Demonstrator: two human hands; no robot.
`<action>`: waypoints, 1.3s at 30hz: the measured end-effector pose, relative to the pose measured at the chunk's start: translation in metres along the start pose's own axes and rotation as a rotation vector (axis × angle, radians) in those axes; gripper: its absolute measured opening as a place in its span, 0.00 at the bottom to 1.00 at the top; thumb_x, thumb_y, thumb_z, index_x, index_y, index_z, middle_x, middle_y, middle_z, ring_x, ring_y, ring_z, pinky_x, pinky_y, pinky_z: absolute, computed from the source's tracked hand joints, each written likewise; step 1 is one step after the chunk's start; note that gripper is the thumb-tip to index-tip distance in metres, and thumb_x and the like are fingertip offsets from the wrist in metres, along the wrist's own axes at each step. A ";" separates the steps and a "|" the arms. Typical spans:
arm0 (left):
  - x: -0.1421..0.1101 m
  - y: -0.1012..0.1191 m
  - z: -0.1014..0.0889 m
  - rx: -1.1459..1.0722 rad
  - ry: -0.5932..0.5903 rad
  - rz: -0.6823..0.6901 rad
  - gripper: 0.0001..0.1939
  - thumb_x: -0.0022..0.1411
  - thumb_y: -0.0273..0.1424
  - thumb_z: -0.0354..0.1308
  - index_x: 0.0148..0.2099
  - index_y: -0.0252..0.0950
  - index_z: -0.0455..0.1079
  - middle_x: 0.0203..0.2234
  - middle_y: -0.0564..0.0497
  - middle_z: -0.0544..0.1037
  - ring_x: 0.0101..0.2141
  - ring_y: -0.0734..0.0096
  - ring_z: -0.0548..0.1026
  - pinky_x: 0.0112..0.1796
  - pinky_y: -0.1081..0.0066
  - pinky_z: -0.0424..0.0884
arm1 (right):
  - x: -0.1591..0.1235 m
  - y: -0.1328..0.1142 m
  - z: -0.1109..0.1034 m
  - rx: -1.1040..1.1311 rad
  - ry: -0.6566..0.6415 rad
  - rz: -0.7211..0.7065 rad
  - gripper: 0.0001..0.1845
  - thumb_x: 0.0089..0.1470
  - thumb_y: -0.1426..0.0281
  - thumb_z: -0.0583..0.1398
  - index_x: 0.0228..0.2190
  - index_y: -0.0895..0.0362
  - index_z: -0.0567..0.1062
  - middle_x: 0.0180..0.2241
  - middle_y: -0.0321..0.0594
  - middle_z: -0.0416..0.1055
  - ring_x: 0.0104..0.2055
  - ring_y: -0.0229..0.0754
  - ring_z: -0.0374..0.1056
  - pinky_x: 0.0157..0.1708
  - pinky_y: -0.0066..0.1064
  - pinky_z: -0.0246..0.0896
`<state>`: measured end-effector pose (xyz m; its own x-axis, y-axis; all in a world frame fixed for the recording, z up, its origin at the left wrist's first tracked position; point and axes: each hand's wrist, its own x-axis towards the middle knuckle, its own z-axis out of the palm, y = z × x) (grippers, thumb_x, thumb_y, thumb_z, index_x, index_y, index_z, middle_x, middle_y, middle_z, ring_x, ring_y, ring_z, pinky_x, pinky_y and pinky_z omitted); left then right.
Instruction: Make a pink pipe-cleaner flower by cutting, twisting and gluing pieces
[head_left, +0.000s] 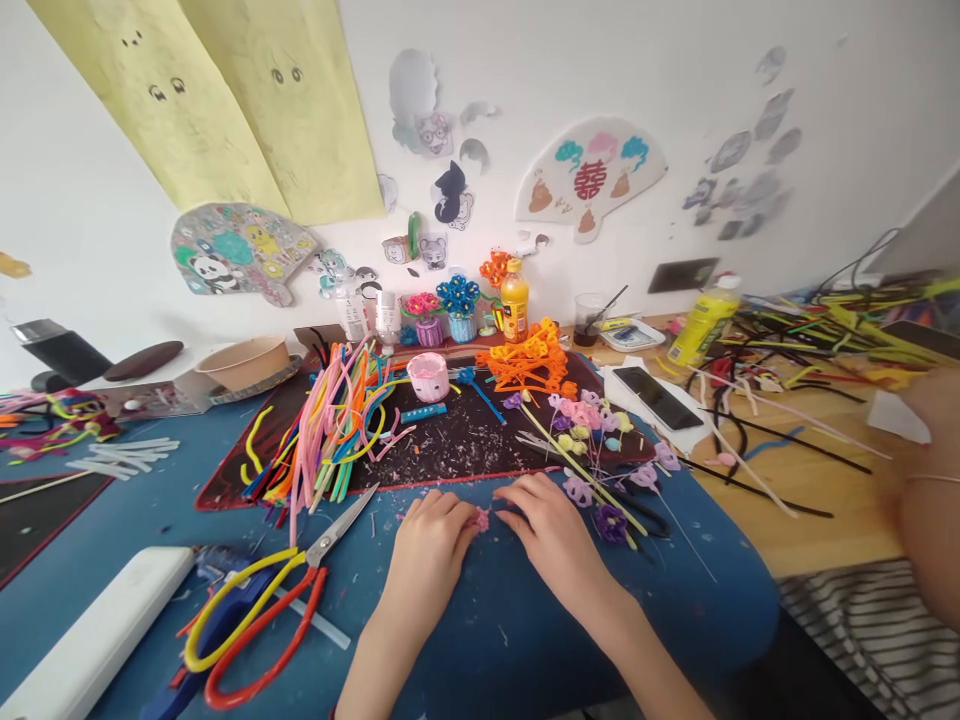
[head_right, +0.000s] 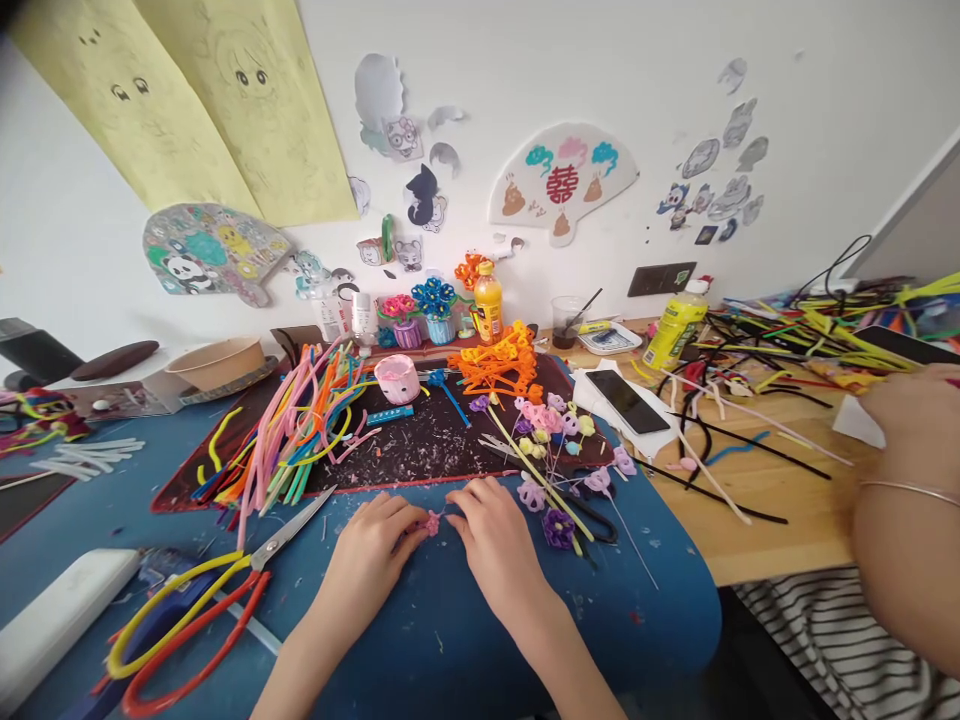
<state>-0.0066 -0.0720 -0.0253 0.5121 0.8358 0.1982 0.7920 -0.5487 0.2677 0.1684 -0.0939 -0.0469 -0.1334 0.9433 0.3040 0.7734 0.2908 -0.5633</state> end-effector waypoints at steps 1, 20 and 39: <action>0.001 0.000 0.002 -0.007 0.001 -0.002 0.11 0.66 0.30 0.51 0.34 0.38 0.73 0.30 0.50 0.77 0.33 0.64 0.72 0.35 0.66 0.66 | -0.001 0.001 -0.001 -0.025 0.002 0.001 0.11 0.56 0.78 0.61 0.42 0.59 0.75 0.38 0.43 0.72 0.42 0.50 0.68 0.42 0.42 0.67; -0.007 -0.023 -0.014 -0.041 -0.064 -0.157 0.09 0.63 0.32 0.56 0.44 0.38 0.73 0.38 0.47 0.77 0.40 0.58 0.75 0.41 0.60 0.71 | 0.007 0.000 0.005 0.078 -0.101 -0.046 0.13 0.53 0.75 0.65 0.43 0.57 0.76 0.38 0.42 0.72 0.42 0.49 0.67 0.42 0.40 0.66; -0.004 -0.015 -0.004 -0.360 0.042 -0.167 0.13 0.63 0.28 0.49 0.44 0.40 0.74 0.35 0.49 0.82 0.36 0.64 0.80 0.39 0.67 0.74 | 0.016 -0.004 0.005 0.121 -0.128 -0.071 0.12 0.53 0.79 0.63 0.40 0.56 0.76 0.35 0.40 0.72 0.39 0.45 0.69 0.38 0.33 0.65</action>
<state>-0.0222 -0.0673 -0.0262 0.3661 0.9166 0.1608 0.6923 -0.3837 0.6112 0.1601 -0.0792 -0.0439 -0.2684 0.9302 0.2504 0.6804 0.3670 -0.6343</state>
